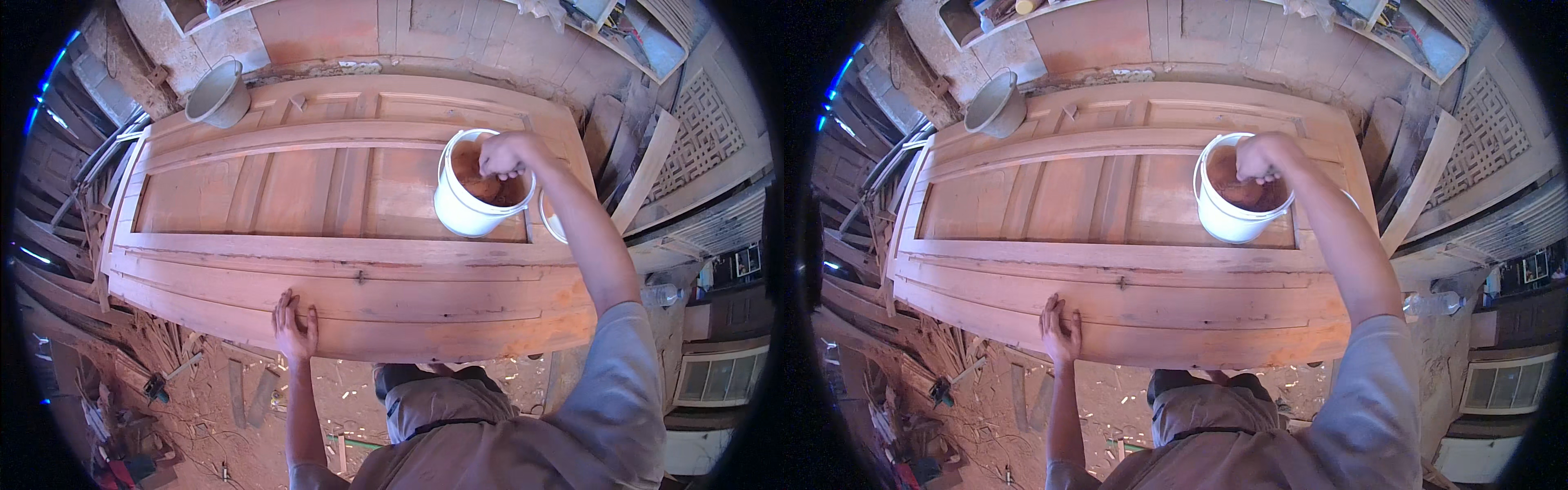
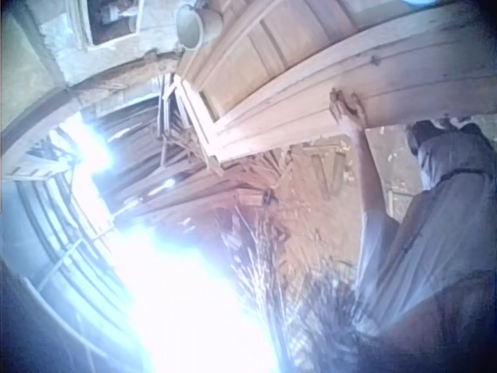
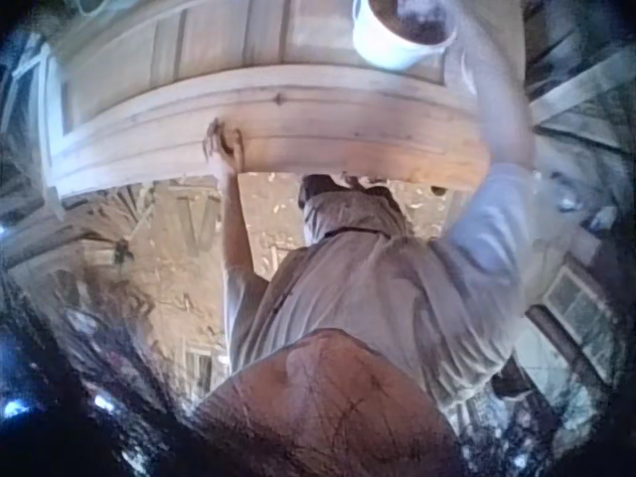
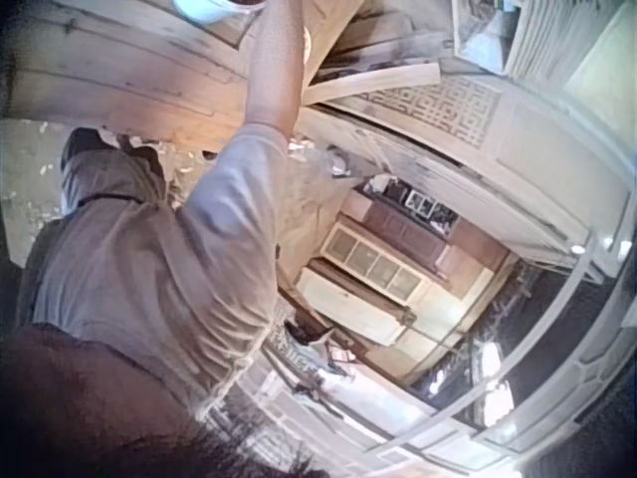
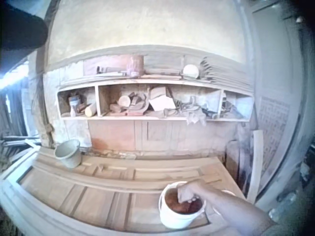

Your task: The person applies a filler or finish to a wooden door using a small block and their fingers, then picks up a bucket and dips a brush into it.

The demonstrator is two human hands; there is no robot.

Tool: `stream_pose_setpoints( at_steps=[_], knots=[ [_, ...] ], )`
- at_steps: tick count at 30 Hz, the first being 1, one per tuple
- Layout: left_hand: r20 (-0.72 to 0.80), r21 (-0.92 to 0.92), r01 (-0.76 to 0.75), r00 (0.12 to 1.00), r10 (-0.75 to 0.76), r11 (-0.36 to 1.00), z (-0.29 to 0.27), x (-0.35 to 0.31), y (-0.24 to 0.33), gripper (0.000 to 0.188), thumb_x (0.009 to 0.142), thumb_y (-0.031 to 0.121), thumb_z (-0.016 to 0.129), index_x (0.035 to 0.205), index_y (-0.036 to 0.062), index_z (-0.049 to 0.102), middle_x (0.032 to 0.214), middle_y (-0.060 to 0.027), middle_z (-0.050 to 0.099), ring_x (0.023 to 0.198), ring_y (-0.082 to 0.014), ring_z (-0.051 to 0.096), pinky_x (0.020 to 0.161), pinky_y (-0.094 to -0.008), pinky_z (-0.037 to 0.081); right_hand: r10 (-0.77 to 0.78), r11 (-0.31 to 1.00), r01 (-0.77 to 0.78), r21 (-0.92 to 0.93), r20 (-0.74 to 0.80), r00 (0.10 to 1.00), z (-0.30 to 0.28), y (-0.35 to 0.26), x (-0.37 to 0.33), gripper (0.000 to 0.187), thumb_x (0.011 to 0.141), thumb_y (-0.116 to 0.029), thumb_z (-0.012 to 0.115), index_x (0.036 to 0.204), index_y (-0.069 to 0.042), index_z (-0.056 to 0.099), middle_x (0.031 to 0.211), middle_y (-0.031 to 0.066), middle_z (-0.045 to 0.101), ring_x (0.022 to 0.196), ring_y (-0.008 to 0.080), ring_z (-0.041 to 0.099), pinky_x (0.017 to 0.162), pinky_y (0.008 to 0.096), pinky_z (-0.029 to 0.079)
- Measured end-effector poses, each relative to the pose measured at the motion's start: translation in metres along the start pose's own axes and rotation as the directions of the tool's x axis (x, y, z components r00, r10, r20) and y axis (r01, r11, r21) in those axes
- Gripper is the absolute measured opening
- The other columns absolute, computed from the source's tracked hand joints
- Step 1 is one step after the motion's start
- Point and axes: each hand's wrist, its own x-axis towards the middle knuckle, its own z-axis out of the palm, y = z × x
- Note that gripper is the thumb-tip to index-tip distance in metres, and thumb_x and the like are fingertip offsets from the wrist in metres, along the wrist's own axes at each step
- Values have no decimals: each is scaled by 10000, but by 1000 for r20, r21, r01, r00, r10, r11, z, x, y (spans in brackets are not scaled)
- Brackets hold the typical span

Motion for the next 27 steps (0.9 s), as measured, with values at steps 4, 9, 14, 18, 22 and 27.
stream_pose_setpoints(
  at_steps=[4,9,14,18,22,27],
  knots=[
    [-5,-9,-21,1000,20,1000,5,1,0,378,893,241,680,1204,35,620,1356,-162,594,1295,-359,529,1099,-510,371,-92,890,144,432,-140,986,16,58,-16,260,981,-250,523,959,-27,654,720,36,588,567,143,555,511,330,479],
    [-4,-18,-23,1000,23,1000,6,0,0,371,895,242,680,1196,33,621,1357,-163,594,1288,-360,533,1092,-504,375,-33,757,153,635,-197,980,44,72,-28,347,1052,-302,473,991,4,627,733,42,587,570,124,572,496,288,478],
    [-14,-11,-28,1000,28,1000,6,0,-1,362,905,250,673,1188,29,626,1354,-165,595,1279,-365,537,1088,-497,380,-127,962,194,194,-312,941,42,49,-17,385,1026,-307,507,895,7,687,765,152,675,637,205,663,561,385,521],
    [-21,-41,-30,999,30,999,9,1,2,361,914,258,662,1187,24,625,1349,-170,599,1277,-365,538,1087,-491,382,-236,959,143,-246,-411,880,49,45,32,372,960,-265,537,799,16,718,782,222,693,684,323,691,660,460,542],
    [-23,-19,-50,999,49,999,6,-2,5,357,917,242,660,1190,16,622,1344,-177,604,1279,-366,537,1088,-487,382,-107,991,117,57,-149,983,27,30,19,351,964,-271,520,854,17,689,736,140,674,589,246,637,574,402,535],
    [-15,-1,-33,999,33,999,7,-1,6,353,913,232,671,1186,13,624,1345,-180,604,1279,-368,538,1087,-484,384,-226,822,298,486,-202,953,28,79,-5,335,1018,-282,484,966,14,632,761,55,602,592,137,578,513,313,499]
  ],
)
